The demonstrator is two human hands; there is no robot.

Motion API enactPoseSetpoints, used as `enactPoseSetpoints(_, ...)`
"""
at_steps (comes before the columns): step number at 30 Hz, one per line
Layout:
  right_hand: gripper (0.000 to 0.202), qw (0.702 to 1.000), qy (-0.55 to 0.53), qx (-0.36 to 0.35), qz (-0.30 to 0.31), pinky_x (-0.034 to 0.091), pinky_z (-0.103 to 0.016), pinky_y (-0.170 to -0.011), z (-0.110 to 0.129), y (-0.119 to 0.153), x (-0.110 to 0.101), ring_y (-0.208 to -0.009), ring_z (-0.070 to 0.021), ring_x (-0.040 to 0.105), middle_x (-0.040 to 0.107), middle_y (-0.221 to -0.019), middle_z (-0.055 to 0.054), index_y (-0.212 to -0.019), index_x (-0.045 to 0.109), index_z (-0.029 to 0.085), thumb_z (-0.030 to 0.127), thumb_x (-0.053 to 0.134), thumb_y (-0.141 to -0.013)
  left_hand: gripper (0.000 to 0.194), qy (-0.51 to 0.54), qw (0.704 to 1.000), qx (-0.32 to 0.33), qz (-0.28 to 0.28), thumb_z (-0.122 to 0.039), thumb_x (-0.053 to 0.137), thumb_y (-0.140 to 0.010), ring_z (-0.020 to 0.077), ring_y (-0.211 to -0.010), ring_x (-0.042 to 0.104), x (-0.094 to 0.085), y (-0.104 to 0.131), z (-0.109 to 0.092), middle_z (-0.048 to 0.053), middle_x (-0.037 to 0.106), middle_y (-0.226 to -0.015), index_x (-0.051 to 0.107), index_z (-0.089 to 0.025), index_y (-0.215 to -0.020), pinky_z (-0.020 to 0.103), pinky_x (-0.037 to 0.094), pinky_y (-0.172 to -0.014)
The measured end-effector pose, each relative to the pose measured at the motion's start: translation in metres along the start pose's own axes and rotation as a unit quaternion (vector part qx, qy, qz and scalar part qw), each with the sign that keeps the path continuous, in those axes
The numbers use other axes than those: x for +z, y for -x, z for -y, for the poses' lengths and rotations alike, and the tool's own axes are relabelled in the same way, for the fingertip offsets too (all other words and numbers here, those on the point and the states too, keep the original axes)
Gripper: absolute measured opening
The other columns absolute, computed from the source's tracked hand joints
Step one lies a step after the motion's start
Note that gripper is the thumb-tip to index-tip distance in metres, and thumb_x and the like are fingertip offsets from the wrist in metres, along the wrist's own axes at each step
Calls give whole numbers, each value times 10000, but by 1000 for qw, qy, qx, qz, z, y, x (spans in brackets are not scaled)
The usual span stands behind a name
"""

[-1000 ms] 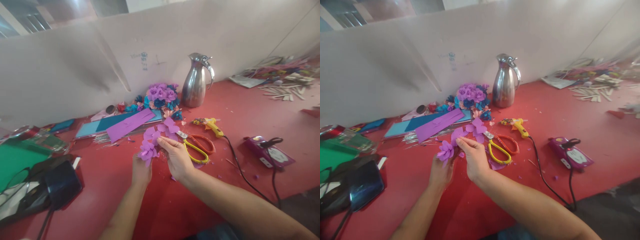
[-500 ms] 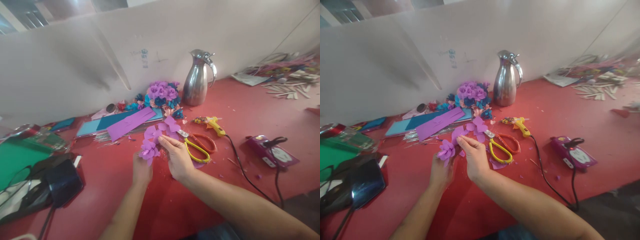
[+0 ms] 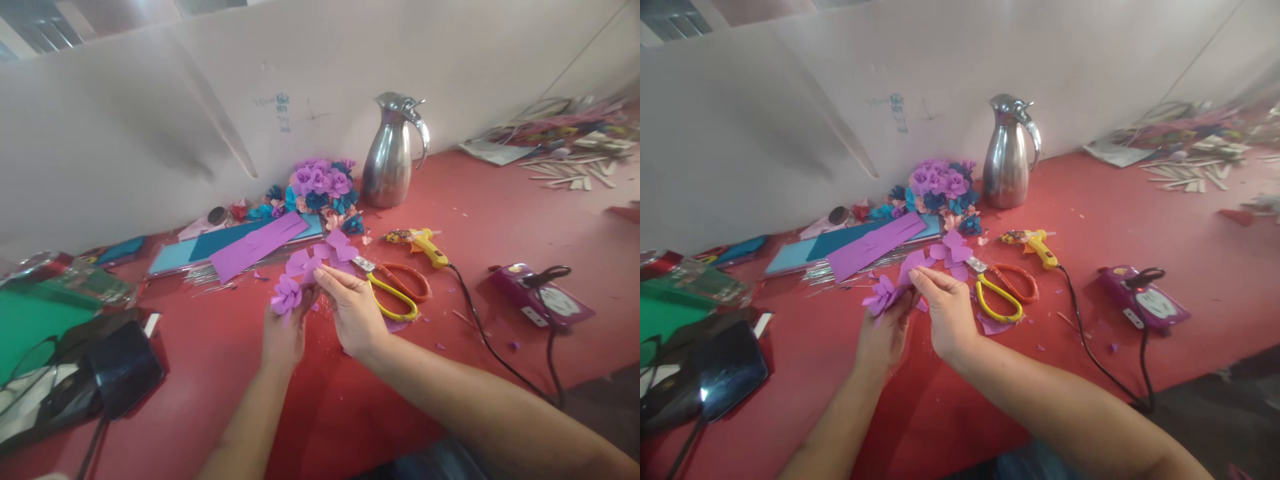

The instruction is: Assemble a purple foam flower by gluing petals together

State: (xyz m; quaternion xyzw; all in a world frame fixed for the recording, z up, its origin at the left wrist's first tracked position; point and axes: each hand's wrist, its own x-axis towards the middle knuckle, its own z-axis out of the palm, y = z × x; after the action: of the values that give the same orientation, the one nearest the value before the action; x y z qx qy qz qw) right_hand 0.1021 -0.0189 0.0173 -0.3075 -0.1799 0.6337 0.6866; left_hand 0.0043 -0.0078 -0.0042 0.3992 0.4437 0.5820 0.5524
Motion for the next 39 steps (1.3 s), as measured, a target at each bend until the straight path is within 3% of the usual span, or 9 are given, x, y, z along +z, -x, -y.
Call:
enactPoseSetpoints(7,129,998,-30,5,-46,465,-250,-764,9,-4,3,-701,-103,591,710,-723,20,-712,753,198,237,804,-600,173,56,998,-37,18,-255,778,-647,167,-796,686,-1,-4,3,55,729,-848,737,-164,-787,281,546,-791)
enactPoseSetpoints(13,133,999,-21,1,-43,467,-279,-791,6,-5,1,-716,-120,600,722,-743,10,-718,756,199,252,801,-604,163,-18,999,-32,8,-283,739,-675,182,-854,679,-3,-3,3,43,720,-852,715,-179,-798,317,526,-853)
enactPoseSetpoints(18,130,1000,7,-1,-6,469,-300,-780,3,-1,1,-697,-139,612,731,-723,-18,-762,768,188,284,758,-676,166,-121,992,-42,-12,-330,707,-682,182,-773,643,0,3,-4,24,682,-770,643,-179,-703,320,544,-724)
enactPoseSetpoints(24,144,1000,23,-17,-8,479,-309,-771,0,2,1,-713,-153,622,733,-721,-18,-795,773,193,287,751,-688,310,-189,981,10,-45,-391,736,-588,156,-620,537,6,7,-9,-7,570,-577,509,-189,-525,285,493,-592)
enactPoseSetpoints(31,147,998,54,-36,-25,485,-319,-791,-6,3,0,-773,-168,629,739,-792,-17,-787,770,210,302,761,-673,352,-115,991,62,-6,-358,732,-632,129,-574,446,5,6,-4,-11,480,-569,451,-202,-487,258,408,-541)
enactPoseSetpoints(39,159,996,82,-31,-9,481,-322,-819,-6,4,-1,-830,-179,639,749,-835,-20,-810,776,221,303,764,-674,361,-98,992,74,-17,-310,749,-605,91,-518,294,4,7,-7,-32,382,-534,444,-184,-459,239,280,-450)
